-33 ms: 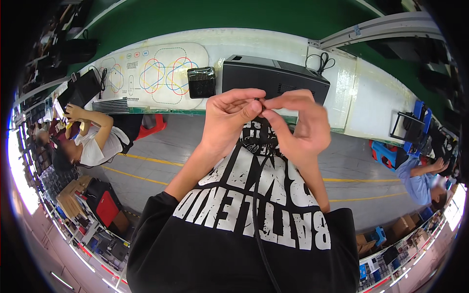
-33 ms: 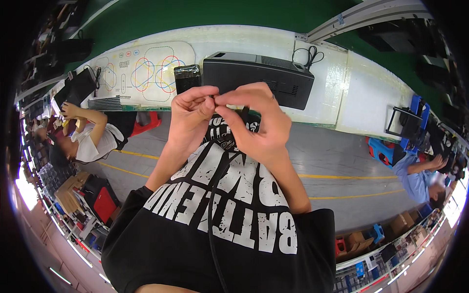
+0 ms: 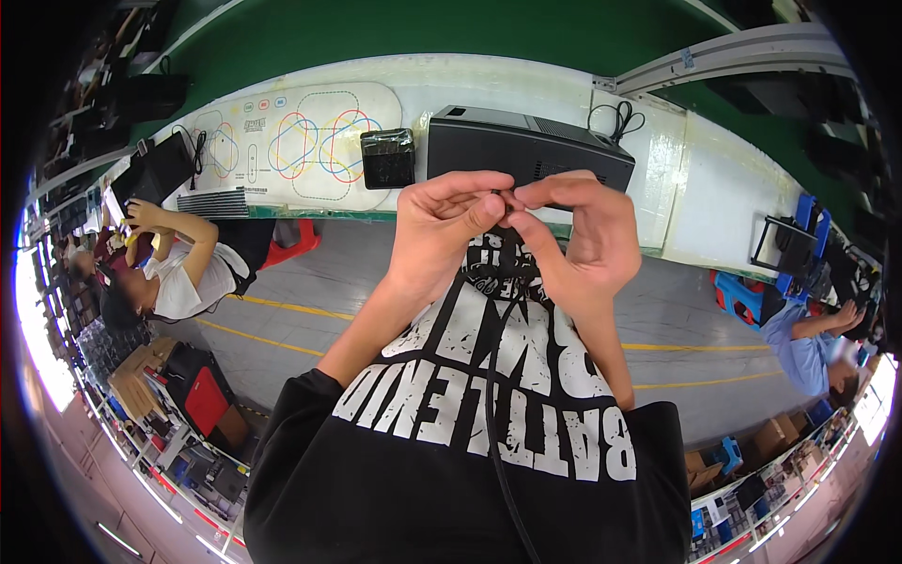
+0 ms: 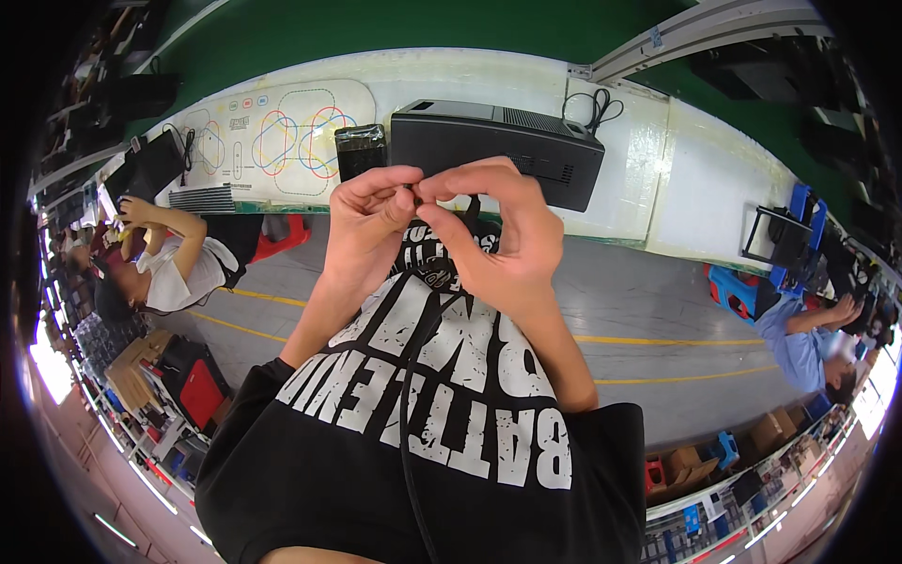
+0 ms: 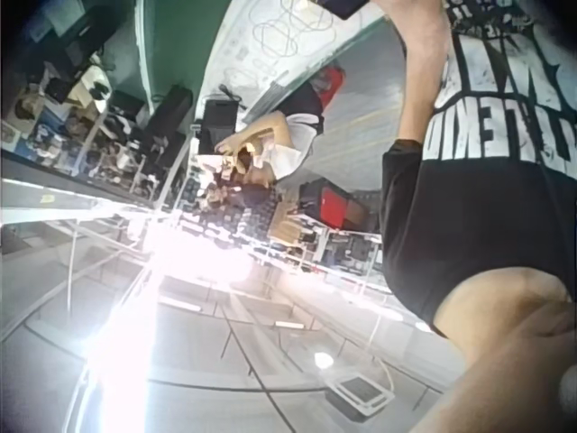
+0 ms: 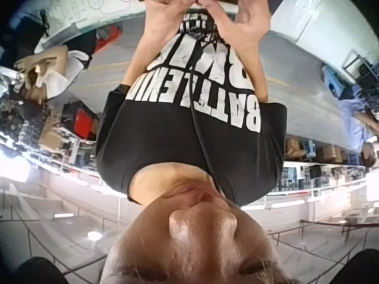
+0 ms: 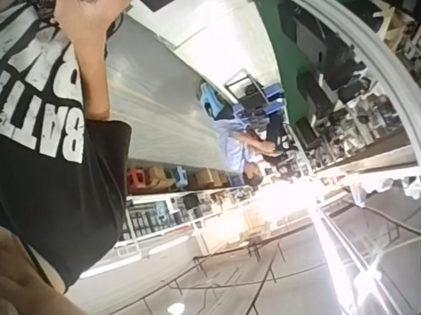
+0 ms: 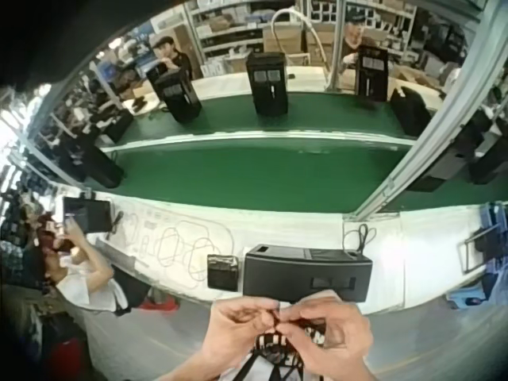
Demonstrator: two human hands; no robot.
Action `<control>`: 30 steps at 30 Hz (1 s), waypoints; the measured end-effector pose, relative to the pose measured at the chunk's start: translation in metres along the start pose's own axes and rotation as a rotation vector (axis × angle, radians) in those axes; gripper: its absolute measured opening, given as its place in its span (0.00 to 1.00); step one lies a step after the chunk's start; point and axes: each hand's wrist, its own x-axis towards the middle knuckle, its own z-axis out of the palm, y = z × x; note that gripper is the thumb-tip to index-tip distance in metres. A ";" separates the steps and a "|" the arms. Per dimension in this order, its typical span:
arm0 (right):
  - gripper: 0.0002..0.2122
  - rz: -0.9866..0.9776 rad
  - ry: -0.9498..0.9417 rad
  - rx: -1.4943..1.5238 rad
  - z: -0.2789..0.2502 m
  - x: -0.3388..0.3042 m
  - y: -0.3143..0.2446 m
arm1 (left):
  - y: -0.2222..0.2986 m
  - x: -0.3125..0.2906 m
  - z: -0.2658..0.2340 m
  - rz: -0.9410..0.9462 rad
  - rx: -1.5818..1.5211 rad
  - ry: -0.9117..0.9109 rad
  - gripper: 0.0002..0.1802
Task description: Assembling and inspecting electronic speaker components on a factory assembly line.
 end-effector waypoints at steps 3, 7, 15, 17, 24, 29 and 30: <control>0.15 0.146 0.043 0.122 -0.004 0.002 -0.001 | 0.002 -0.001 0.003 -0.010 0.012 -0.017 0.14; 0.15 -0.053 -0.051 -0.141 -0.012 0.001 0.002 | 0.000 -0.001 0.002 0.002 0.106 -0.003 0.14; 0.15 -0.095 -0.063 -0.214 -0.016 -0.007 0.010 | -0.005 0.002 -0.001 -0.101 0.010 -0.011 0.14; 0.15 -0.041 -0.088 -0.201 -0.017 -0.009 0.010 | -0.005 0.004 -0.001 -0.131 -0.004 0.004 0.14; 0.15 -0.006 -0.011 -0.206 -0.013 -0.015 0.013 | -0.008 0.004 -0.004 -0.158 -0.024 0.017 0.14; 0.14 -0.026 0.012 -0.299 -0.020 -0.017 0.016 | -0.020 0.007 0.003 -0.225 -0.074 0.080 0.14; 0.14 -0.022 0.014 -0.314 -0.021 -0.019 0.018 | -0.023 0.007 -0.001 -0.234 -0.052 0.089 0.14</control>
